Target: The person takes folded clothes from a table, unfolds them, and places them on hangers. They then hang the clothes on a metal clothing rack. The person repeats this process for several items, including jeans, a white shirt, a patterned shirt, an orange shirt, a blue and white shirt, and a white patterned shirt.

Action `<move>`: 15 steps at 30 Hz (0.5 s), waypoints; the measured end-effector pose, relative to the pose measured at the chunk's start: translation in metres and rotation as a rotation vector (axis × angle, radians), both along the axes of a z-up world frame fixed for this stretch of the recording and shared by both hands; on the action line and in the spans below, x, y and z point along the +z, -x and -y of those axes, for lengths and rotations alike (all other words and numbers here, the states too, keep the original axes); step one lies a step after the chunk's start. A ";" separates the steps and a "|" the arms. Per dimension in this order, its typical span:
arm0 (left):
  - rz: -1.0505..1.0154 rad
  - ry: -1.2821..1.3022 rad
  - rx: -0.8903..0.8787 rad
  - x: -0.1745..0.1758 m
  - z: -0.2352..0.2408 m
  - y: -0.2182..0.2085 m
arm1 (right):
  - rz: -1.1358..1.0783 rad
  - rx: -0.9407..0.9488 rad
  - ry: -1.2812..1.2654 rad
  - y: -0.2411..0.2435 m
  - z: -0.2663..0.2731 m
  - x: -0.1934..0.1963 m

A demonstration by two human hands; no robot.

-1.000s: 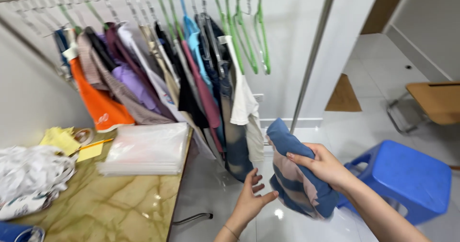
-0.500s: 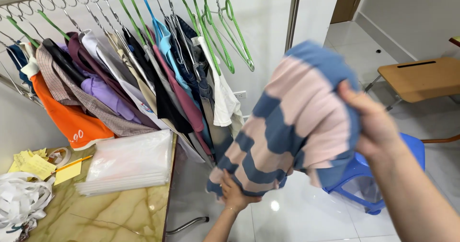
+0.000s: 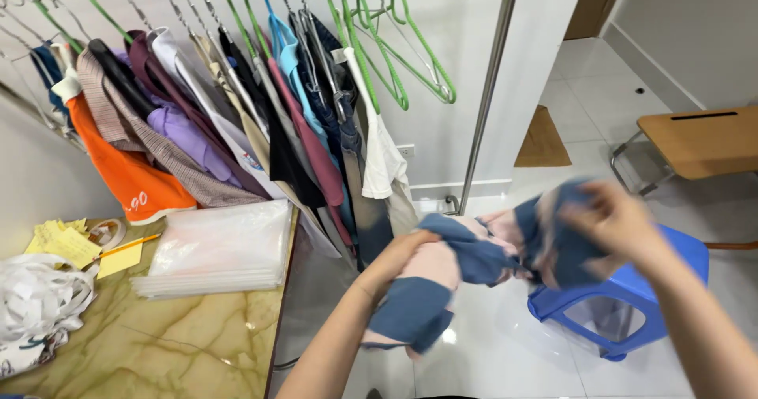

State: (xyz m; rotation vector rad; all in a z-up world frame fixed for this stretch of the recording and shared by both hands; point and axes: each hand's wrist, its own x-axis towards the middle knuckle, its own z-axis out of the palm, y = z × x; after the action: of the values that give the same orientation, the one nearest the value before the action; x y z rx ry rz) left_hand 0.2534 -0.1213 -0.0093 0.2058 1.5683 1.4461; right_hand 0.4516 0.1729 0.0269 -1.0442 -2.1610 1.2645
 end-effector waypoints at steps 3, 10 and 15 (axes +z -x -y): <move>-0.010 0.025 -0.066 0.027 -0.030 -0.025 | 0.079 0.439 -0.132 -0.017 0.072 0.013; 0.458 -0.192 -0.155 0.001 -0.064 -0.053 | -0.432 0.592 -0.900 -0.020 0.126 0.010; 0.285 -0.405 -0.184 0.039 -0.030 -0.088 | -0.352 0.319 -0.396 -0.006 0.112 0.008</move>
State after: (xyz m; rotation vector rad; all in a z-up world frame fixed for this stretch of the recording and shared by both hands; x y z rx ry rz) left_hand 0.3418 -0.0911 0.0297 0.3540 0.9930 1.5564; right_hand 0.4576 0.0613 0.0346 -0.3011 -2.2196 0.9917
